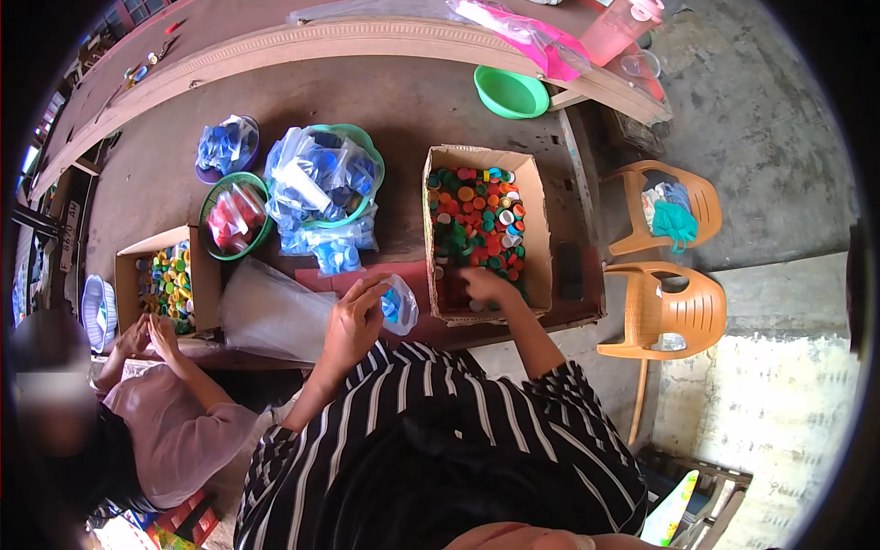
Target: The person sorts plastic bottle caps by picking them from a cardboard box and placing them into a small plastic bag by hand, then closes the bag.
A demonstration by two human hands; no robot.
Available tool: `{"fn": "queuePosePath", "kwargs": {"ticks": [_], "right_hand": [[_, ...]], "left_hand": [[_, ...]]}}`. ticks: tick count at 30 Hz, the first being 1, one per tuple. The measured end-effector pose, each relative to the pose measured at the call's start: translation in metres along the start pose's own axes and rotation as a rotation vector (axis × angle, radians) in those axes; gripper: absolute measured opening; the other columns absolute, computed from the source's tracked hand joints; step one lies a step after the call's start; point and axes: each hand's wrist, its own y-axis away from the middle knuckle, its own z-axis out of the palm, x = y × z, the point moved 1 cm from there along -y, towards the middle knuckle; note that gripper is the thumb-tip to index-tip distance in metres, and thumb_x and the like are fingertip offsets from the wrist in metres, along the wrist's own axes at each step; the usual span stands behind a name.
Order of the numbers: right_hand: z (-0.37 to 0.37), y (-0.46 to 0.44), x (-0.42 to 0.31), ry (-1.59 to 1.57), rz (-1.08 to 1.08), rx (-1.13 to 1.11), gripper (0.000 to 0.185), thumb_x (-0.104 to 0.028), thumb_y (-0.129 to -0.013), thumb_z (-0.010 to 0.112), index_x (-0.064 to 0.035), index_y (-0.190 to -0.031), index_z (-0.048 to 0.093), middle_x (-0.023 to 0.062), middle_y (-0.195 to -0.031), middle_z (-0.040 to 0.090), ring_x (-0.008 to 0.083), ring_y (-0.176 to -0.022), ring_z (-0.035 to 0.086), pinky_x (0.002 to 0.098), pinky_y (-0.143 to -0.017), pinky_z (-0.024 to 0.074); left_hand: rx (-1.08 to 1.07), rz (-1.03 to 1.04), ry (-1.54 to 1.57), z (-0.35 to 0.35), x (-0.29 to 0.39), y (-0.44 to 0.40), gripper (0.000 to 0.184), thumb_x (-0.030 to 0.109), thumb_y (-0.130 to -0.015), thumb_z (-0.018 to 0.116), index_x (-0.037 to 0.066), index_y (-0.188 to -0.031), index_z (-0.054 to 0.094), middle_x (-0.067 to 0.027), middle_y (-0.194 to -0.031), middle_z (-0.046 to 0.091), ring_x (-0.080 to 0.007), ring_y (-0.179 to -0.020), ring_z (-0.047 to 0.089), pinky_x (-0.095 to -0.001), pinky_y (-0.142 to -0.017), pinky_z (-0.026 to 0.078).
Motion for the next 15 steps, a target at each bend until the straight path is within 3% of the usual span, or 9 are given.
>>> {"fn": "queuePosePath", "kwargs": {"ticks": [3, 6, 12, 13, 15], "right_hand": [[-0.051, 0.004, -0.02, -0.139, 0.118, 0.213, 0.038, -0.005, -0.086, 0.057, -0.0012, -0.123, 0.059, 0.0229, -0.12, 0.063, 0.039, -0.112, 0.06, 0.0444, -0.093, 0.0494], [-0.062, 0.0, -0.016, -0.157, -0.149, 0.503, 0.039, -0.002, -0.085, 0.057, -0.0034, -0.125, 0.059, 0.0217, -0.12, 0.063, 0.0383, -0.113, 0.06, 0.0428, -0.092, 0.0497], [-0.024, -0.001, -0.058, 0.107, 0.002, -0.385, 0.032, -0.008, -0.082, 0.049, 0.0052, -0.106, 0.065, 0.0273, -0.118, 0.063, 0.0377, -0.112, 0.061, 0.0445, -0.094, 0.0478], [-0.015, -0.005, -0.058, 0.251, 0.018, -0.42, 0.032, -0.008, -0.08, 0.05, 0.0079, -0.104, 0.064, 0.0318, -0.117, 0.061, 0.0392, -0.111, 0.062, 0.0454, -0.092, 0.0486], [0.023, -0.052, -0.003, 0.058, -0.011, -0.244, 0.033, -0.007, -0.081, 0.048, 0.0082, -0.107, 0.063, 0.0326, -0.117, 0.061, 0.0402, -0.11, 0.062, 0.0459, -0.092, 0.0489]], "left_hand": [[0.016, -0.028, 0.019, 0.004, 0.007, 0.005, 0.031, -0.009, -0.084, 0.054, -0.002, -0.112, 0.065, -0.0155, -0.122, 0.065, -0.0324, -0.089, 0.069, -0.0359, -0.074, 0.054], [0.043, -0.076, 0.026, 0.007, 0.013, 0.007, 0.031, -0.008, -0.083, 0.054, -0.002, -0.112, 0.065, -0.0156, -0.122, 0.065, -0.0326, -0.089, 0.069, -0.036, -0.073, 0.054], [0.119, -0.089, -0.007, 0.016, 0.019, 0.009, 0.032, -0.008, -0.082, 0.055, -0.002, -0.111, 0.066, -0.0151, -0.123, 0.065, -0.0305, -0.086, 0.069, -0.0347, -0.071, 0.053], [0.132, -0.088, -0.011, 0.017, 0.021, 0.009, 0.032, -0.008, -0.082, 0.055, -0.002, -0.112, 0.065, -0.015, -0.123, 0.065, -0.0299, -0.085, 0.069, -0.0343, -0.071, 0.053], [0.136, -0.145, -0.008, 0.02, 0.024, 0.009, 0.033, -0.009, -0.082, 0.055, -0.002, -0.112, 0.065, -0.0145, -0.123, 0.065, -0.0283, -0.082, 0.068, -0.0333, -0.069, 0.052]]}}
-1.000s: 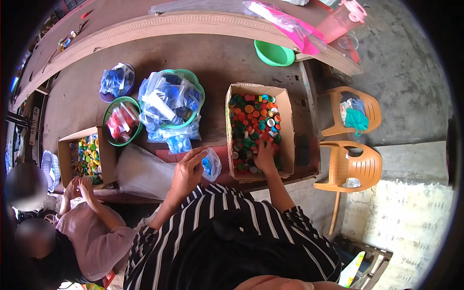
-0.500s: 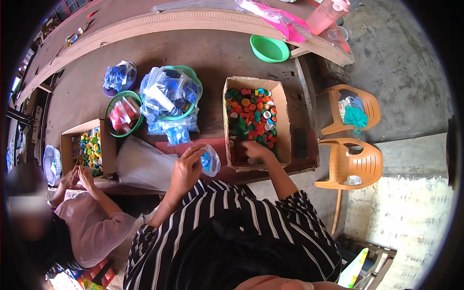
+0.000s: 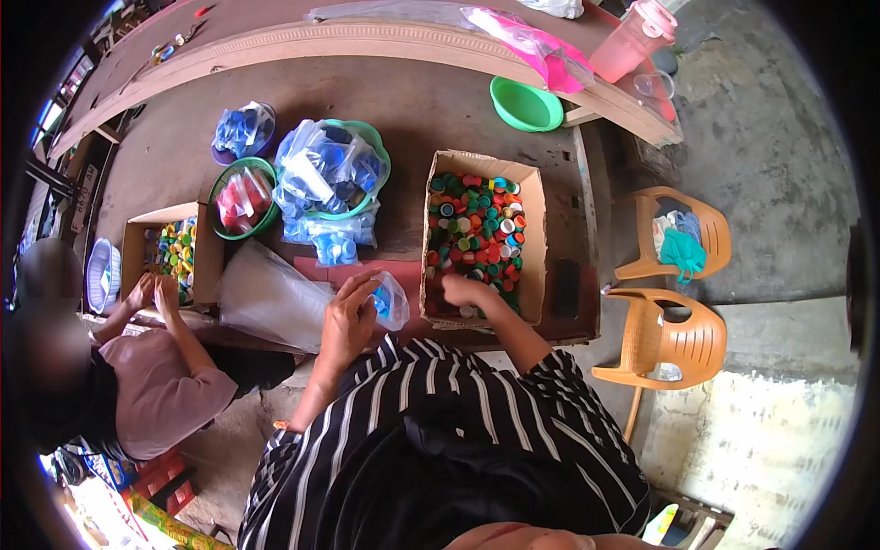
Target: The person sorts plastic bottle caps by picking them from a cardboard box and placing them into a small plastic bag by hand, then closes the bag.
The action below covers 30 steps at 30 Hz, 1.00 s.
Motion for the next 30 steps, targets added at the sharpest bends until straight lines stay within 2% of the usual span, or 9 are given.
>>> {"fn": "queuePosePath", "kwargs": {"ticks": [3, 8, 13, 14, 18, 21, 25, 29, 30], "right_hand": [[-0.043, 0.02, 0.009, -0.237, -0.017, 0.223, 0.05, 0.0, -0.084, 0.051, -0.0013, -0.134, 0.052, 0.0215, -0.125, 0.062, 0.0306, -0.107, 0.064, 0.039, -0.091, 0.0511], [-0.095, 0.066, 0.037, -0.386, -0.141, 0.607, 0.037, 0.001, -0.091, 0.052, -0.0072, -0.126, 0.062, 0.0109, -0.117, 0.068, 0.02, -0.098, 0.065, 0.033, -0.085, 0.051], [-0.08, 0.11, 0.043, -0.116, -0.01, -0.073, 0.028, 0.0, -0.084, 0.055, -0.0106, -0.1, 0.075, 0.0079, -0.094, 0.074, 0.0202, -0.095, 0.07, 0.0341, -0.083, 0.0533], [-0.062, 0.104, 0.059, -0.095, 0.028, -0.209, 0.037, 0.0, -0.082, 0.056, -0.0134, -0.112, 0.073, 0.0115, -0.103, 0.073, 0.0242, -0.1, 0.069, 0.0361, -0.085, 0.0528], [-0.07, 0.107, 0.047, 0.055, 0.047, -0.111, 0.052, 0.0, -0.083, 0.057, -0.015, -0.133, 0.06, 0.019, -0.128, 0.062, 0.0327, -0.116, 0.06, 0.0387, -0.093, 0.0497], [-0.087, 0.095, 0.06, -0.197, -0.185, 0.397, 0.049, 0.004, -0.085, 0.057, -0.015, -0.13, 0.062, 0.0132, -0.111, 0.068, 0.0276, -0.101, 0.067, 0.0355, -0.087, 0.0517], [-0.13, 0.079, 0.097, -0.233, 0.028, 0.571, 0.055, 0.007, -0.084, 0.057, -0.0128, -0.136, 0.057, 0.0143, -0.115, 0.065, 0.0227, -0.088, 0.068, 0.0335, -0.081, 0.0538], [-0.117, 0.071, 0.106, -0.071, 0.089, 0.777, 0.062, 0.002, -0.083, 0.057, -0.0044, -0.144, 0.044, 0.0222, -0.138, 0.048, 0.0364, -0.13, 0.046, 0.0411, -0.106, 0.0414], [-0.104, 0.064, 0.105, -0.043, 0.098, 0.752, 0.072, 0.001, -0.083, 0.059, -0.002, -0.149, 0.03, 0.0245, -0.149, 0.032, 0.0411, -0.138, 0.033, 0.0435, -0.111, 0.0365]], "left_hand": [[0.023, -0.037, 0.0, 0.005, 0.002, 0.003, 0.034, -0.009, -0.082, 0.055, -0.001, -0.114, 0.065, -0.0134, -0.124, 0.065, -0.0257, -0.079, 0.067, -0.0317, -0.067, 0.051], [0.072, -0.055, -0.004, 0.013, 0.006, 0.004, 0.036, -0.009, -0.083, 0.054, -0.001, -0.116, 0.066, -0.0122, -0.124, 0.065, -0.0227, -0.079, 0.067, -0.0298, -0.065, 0.05], [0.103, -0.058, -0.028, 0.02, 0.006, 0.004, 0.036, -0.009, -0.083, 0.054, 0.0, -0.116, 0.066, -0.0121, -0.125, 0.065, -0.0218, -0.079, 0.067, -0.0292, -0.064, 0.05], [0.107, -0.065, -0.036, 0.021, 0.007, 0.003, 0.036, -0.009, -0.083, 0.054, 0.0, -0.116, 0.066, -0.0122, -0.125, 0.065, -0.0219, -0.079, 0.067, -0.0292, -0.064, 0.05], [0.101, -0.105, -0.048, 0.025, 0.015, 0.0, 0.036, -0.009, -0.083, 0.054, 0.0, -0.116, 0.066, -0.0124, -0.125, 0.065, -0.0229, -0.08, 0.067, -0.0297, -0.065, 0.05], [0.104, -0.102, -0.063, 0.031, 0.016, 0.002, 0.036, -0.008, -0.083, 0.054, 0.0, -0.116, 0.066, -0.0124, -0.125, 0.065, -0.0239, -0.081, 0.068, -0.0302, -0.066, 0.051], [0.127, -0.077, -0.074, 0.039, 0.013, -0.003, 0.037, -0.008, -0.083, 0.054, 0.0, -0.116, 0.066, -0.0127, -0.125, 0.065, -0.0238, -0.082, 0.068, -0.0306, -0.067, 0.051], [0.15, -0.139, -0.089, 0.042, 0.026, -0.005, 0.039, -0.009, -0.083, 0.055, 0.001, -0.118, 0.066, -0.0116, -0.125, 0.065, -0.0215, -0.081, 0.067, -0.0295, -0.066, 0.051], [0.166, -0.124, -0.086, 0.043, 0.027, -0.006, 0.039, -0.009, -0.083, 0.055, 0.002, -0.119, 0.066, -0.011, -0.125, 0.065, -0.02, -0.08, 0.067, -0.0285, -0.065, 0.05]]}}
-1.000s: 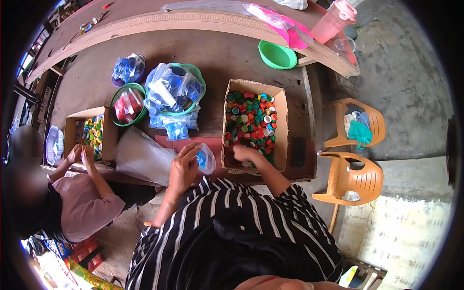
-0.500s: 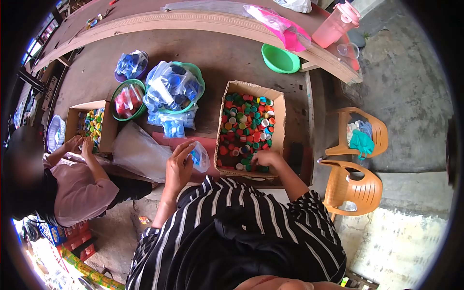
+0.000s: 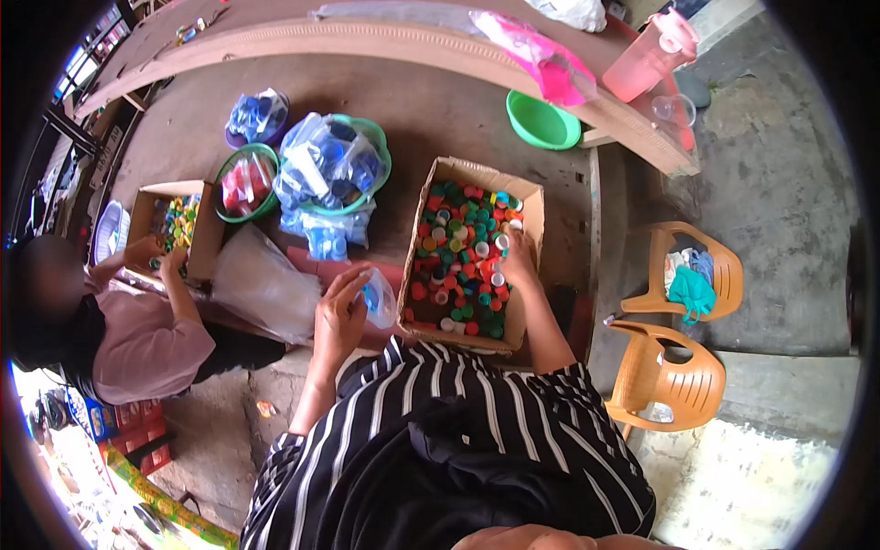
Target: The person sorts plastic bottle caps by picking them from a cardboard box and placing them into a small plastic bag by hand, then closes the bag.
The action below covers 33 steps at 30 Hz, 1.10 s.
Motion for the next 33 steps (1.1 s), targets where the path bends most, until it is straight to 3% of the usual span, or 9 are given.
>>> {"fn": "queuePosePath", "kwargs": {"ticks": [4, 7, 13, 15, 20, 24, 25, 30, 33], "right_hand": [[0.035, 0.032, -0.046, 0.113, 0.081, -0.004, 0.081, -0.003, -0.08, 0.063, -0.0043, -0.152, 0.024, 0.0245, -0.156, 0.02, 0.048, -0.141, 0.025, 0.051, -0.116, 0.0277], [0.049, 0.049, -0.082, 0.292, -0.128, 0.035, 0.081, -0.006, -0.078, 0.067, -0.0076, -0.15, 0.03, 0.0194, -0.153, 0.028, 0.0466, -0.135, 0.033, 0.0506, -0.112, 0.0329], [0.026, 0.058, -0.086, -0.422, -0.309, -0.477, 0.067, -0.01, -0.081, 0.071, -0.0048, -0.143, 0.044, 0.0164, -0.149, 0.04, 0.0335, -0.136, 0.041, 0.0444, -0.112, 0.0363], [0.002, 0.044, -0.072, -0.529, -0.205, -0.327, 0.053, -0.001, -0.086, 0.063, -0.004, -0.137, 0.049, 0.0166, -0.147, 0.043, 0.032, -0.13, 0.049, 0.0406, -0.109, 0.0401], [0.034, 0.013, 0.001, -0.254, 0.218, 0.212, 0.075, -0.009, -0.082, 0.067, -0.001, -0.147, 0.029, 0.0305, -0.143, 0.035, 0.0423, -0.136, 0.037, 0.0461, -0.111, 0.0352], [0.049, 0.011, -0.052, -0.051, 0.333, 0.101, 0.083, -0.017, -0.077, 0.073, -0.0004, -0.146, 0.03, 0.0347, -0.148, 0.025, 0.0494, -0.138, 0.029, 0.0543, -0.114, 0.0268], [0.059, 0.009, -0.055, 0.035, 0.078, 0.063, 0.084, -0.018, -0.078, 0.073, -0.002, -0.148, 0.028, 0.0344, -0.151, 0.02, 0.0484, -0.142, 0.023, 0.0568, -0.114, 0.0254], [0.027, 0.005, -0.067, -0.423, -0.139, -0.263, 0.053, -0.014, -0.08, 0.073, -0.0058, -0.13, 0.058, 0.0184, -0.138, 0.05, 0.034, -0.132, 0.046, 0.0415, -0.109, 0.0385], [-0.008, -0.02, -0.044, -0.422, -0.025, -0.047, 0.043, -0.006, -0.079, 0.071, -0.011, -0.121, 0.066, 0.0142, -0.125, 0.06, 0.0316, -0.119, 0.055, 0.044, -0.102, 0.0415]], "left_hand": [[0.006, -0.029, 0.013, 0.006, 0.001, 0.005, 0.038, -0.009, -0.083, 0.054, 0.002, -0.118, 0.066, -0.0098, -0.126, 0.065, -0.0178, -0.077, 0.066, -0.0278, -0.064, 0.05], [-0.022, -0.089, 0.025, 0.009, 0.001, 0.007, 0.038, -0.009, -0.084, 0.055, 0.002, -0.118, 0.067, -0.0093, -0.126, 0.065, -0.0172, -0.078, 0.066, -0.0276, -0.064, 0.05], [-0.032, -0.073, -0.011, 0.012, 0.006, 0.001, 0.037, -0.008, -0.084, 0.055, 0.002, -0.118, 0.067, -0.01, -0.125, 0.065, -0.0185, -0.081, 0.067, -0.0278, -0.065, 0.05], [-0.029, -0.063, -0.015, 0.013, 0.008, 0.001, 0.037, -0.008, -0.084, 0.055, 0.002, -0.118, 0.066, -0.0103, -0.125, 0.065, -0.019, -0.082, 0.067, -0.0279, -0.065, 0.051], [-0.044, -0.076, -0.011, 0.015, 0.01, 0.003, 0.037, -0.008, -0.085, 0.055, 0.001, -0.118, 0.066, -0.0106, -0.125, 0.065, -0.0195, -0.084, 0.068, -0.0279, -0.065, 0.051], [-0.057, -0.065, -0.028, 0.018, 0.008, 0.002, 0.037, -0.009, -0.084, 0.055, 0.002, -0.118, 0.066, -0.0106, -0.124, 0.065, -0.0192, -0.082, 0.068, -0.0279, -0.064, 0.051], [-0.062, -0.069, -0.027, 0.019, 0.008, 0.001, 0.038, -0.009, -0.084, 0.055, 0.002, -0.118, 0.066, -0.0106, -0.124, 0.065, -0.0192, -0.082, 0.067, -0.028, -0.064, 0.05], [-0.08, -0.064, -0.048, 0.018, 0.012, -0.003, 0.039, -0.009, -0.084, 0.054, 0.002, -0.119, 0.066, -0.0107, -0.123, 0.066, -0.0198, -0.081, 0.067, -0.028, -0.063, 0.05], [-0.071, -0.053, -0.049, 0.018, 0.009, -0.004, 0.039, -0.009, -0.084, 0.054, 0.003, -0.119, 0.066, -0.0109, -0.123, 0.065, -0.0205, -0.082, 0.067, -0.0284, -0.063, 0.051]]}}
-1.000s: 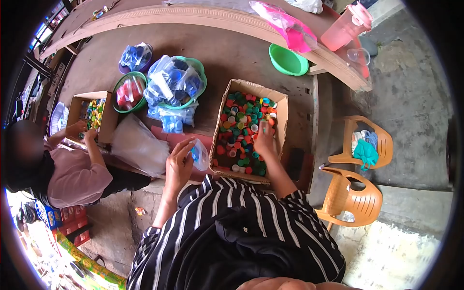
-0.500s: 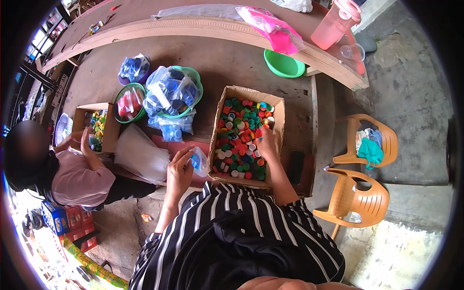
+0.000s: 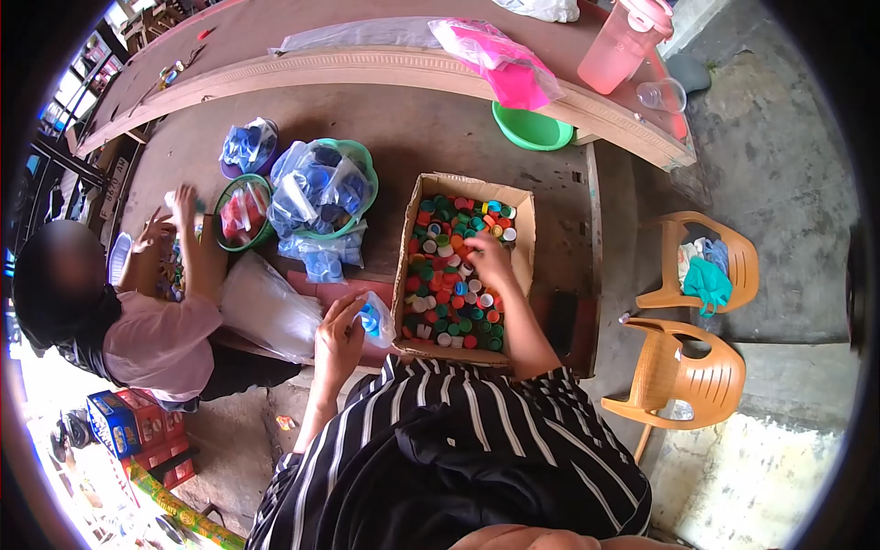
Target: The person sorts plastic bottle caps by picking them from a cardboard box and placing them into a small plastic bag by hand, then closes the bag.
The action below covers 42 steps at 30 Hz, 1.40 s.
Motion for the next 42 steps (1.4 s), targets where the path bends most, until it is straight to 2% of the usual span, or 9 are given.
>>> {"fn": "queuePosePath", "kwargs": {"ticks": [5, 8, 9, 12, 14, 18, 25, 32, 42], "right_hand": [[0.015, -0.041, 0.067, 0.363, 0.016, 0.529, 0.058, -0.004, -0.084, 0.062, 0.0007, -0.139, 0.046, 0.0256, -0.139, 0.045, 0.0407, -0.128, 0.046, 0.0465, -0.107, 0.04], [0.025, -0.04, 0.04, 0.258, 0.029, 0.079, 0.068, -0.004, -0.082, 0.062, 0.0034, -0.144, 0.036, 0.0294, -0.144, 0.036, 0.0451, -0.129, 0.041, 0.0478, -0.108, 0.0372], [0.048, -0.04, 0.057, 0.412, -0.121, 0.116, 0.064, -0.007, -0.082, 0.065, -0.0007, -0.141, 0.043, 0.0291, -0.144, 0.035, 0.0437, -0.133, 0.039, 0.0469, -0.108, 0.037], [0.007, -0.03, -0.012, 0.133, -0.042, -0.445, 0.049, -0.016, -0.082, 0.073, -0.0072, -0.129, 0.06, 0.0151, -0.125, 0.062, 0.031, -0.116, 0.059, 0.0389, -0.099, 0.0468], [-0.01, -0.04, -0.005, 0.028, -0.162, -0.493, 0.041, -0.022, -0.085, 0.072, -0.0067, -0.122, 0.065, 0.01, -0.119, 0.067, 0.0266, -0.111, 0.064, 0.0353, -0.096, 0.0488], [-0.098, -0.083, -0.034, -0.293, 0.099, -0.349, 0.023, -0.017, -0.096, 0.063, -0.0068, -0.116, 0.067, 0.0035, -0.102, 0.071, 0.0116, -0.088, 0.065, 0.0271, -0.079, 0.0527], [-0.155, -0.248, 0.096, -0.13, 0.094, 0.194, 0.025, -0.018, -0.097, 0.063, -0.0096, -0.12, 0.063, 0.005, -0.116, 0.065, 0.0151, -0.105, 0.061, 0.0311, -0.09, 0.0484], [-0.142, -0.315, 0.131, 0.329, 0.249, 0.161, 0.033, -0.019, -0.096, 0.063, -0.0085, -0.127, 0.057, 0.0065, -0.124, 0.06, 0.0167, -0.113, 0.056, 0.0335, -0.096, 0.0449], [-0.155, -0.307, 0.144, 0.388, 0.245, 0.163, 0.046, -0.02, -0.096, 0.063, -0.0069, -0.137, 0.049, 0.0086, -0.136, 0.054, 0.019, -0.125, 0.05, 0.037, -0.105, 0.0399]], "left_hand": [[-0.011, -0.006, -0.016, 0.001, 0.0, -0.006, 0.039, -0.009, -0.084, 0.054, 0.003, -0.119, 0.066, -0.0113, -0.124, 0.065, -0.022, -0.09, 0.069, -0.0287, -0.065, 0.053], [-0.024, -0.004, -0.02, 0.002, 0.002, -0.013, 0.039, -0.009, -0.084, 0.054, 0.003, -0.119, 0.066, -0.0117, -0.124, 0.065, -0.0235, -0.094, 0.069, -0.0293, -0.067, 0.054], [-0.028, 0.001, -0.019, 0.003, 0.003, -0.017, 0.038, -0.009, -0.084, 0.054, 0.003, -0.119, 0.066, -0.0118, -0.124, 0.065, -0.0241, -0.094, 0.069, -0.0298, -0.068, 0.054], [-0.034, 0.004, -0.009, 0.004, 0.002, -0.025, 0.038, -0.009, -0.084, 0.054, 0.002, -0.119, 0.066, -0.0121, -0.124, 0.065, -0.0255, -0.095, 0.069, -0.0311, -0.07, 0.054], [-0.032, 0.006, 0.003, 0.005, 0.001, -0.033, 0.038, -0.009, -0.084, 0.054, 0.002, -0.118, 0.066, -0.0123, -0.124, 0.065, -0.0262, -0.095, 0.069, -0.0317, -0.072, 0.054], [-0.04, -0.043, 0.028, 0.006, -0.005, -0.046, 0.037, -0.009, -0.084, 0.055, 0.001, -0.117, 0.067, -0.0132, -0.122, 0.065, -0.0277, -0.096, 0.069, -0.0321, -0.073, 0.055], [-0.03, -0.017, 0.052, 0.011, -0.016, -0.077, 0.038, -0.008, -0.081, 0.055, 0.002, -0.115, 0.067, -0.0139, -0.121, 0.066, -0.0331, -0.105, 0.066, -0.0372, -0.085, 0.055], [0.001, 0.01, -0.009, 0.012, -0.029, -0.103, 0.039, -0.007, -0.079, 0.057, 0.002, -0.116, 0.067, -0.013, -0.122, 0.066, -0.034, -0.097, 0.068, -0.0386, -0.081, 0.056], [-0.018, -0.026, 0.008, 0.006, -0.032, -0.102, 0.044, -0.009, -0.075, 0.057, 0.003, -0.116, 0.068, -0.0141, -0.121, 0.066, -0.0336, -0.106, 0.066, -0.039, -0.087, 0.056]]}}
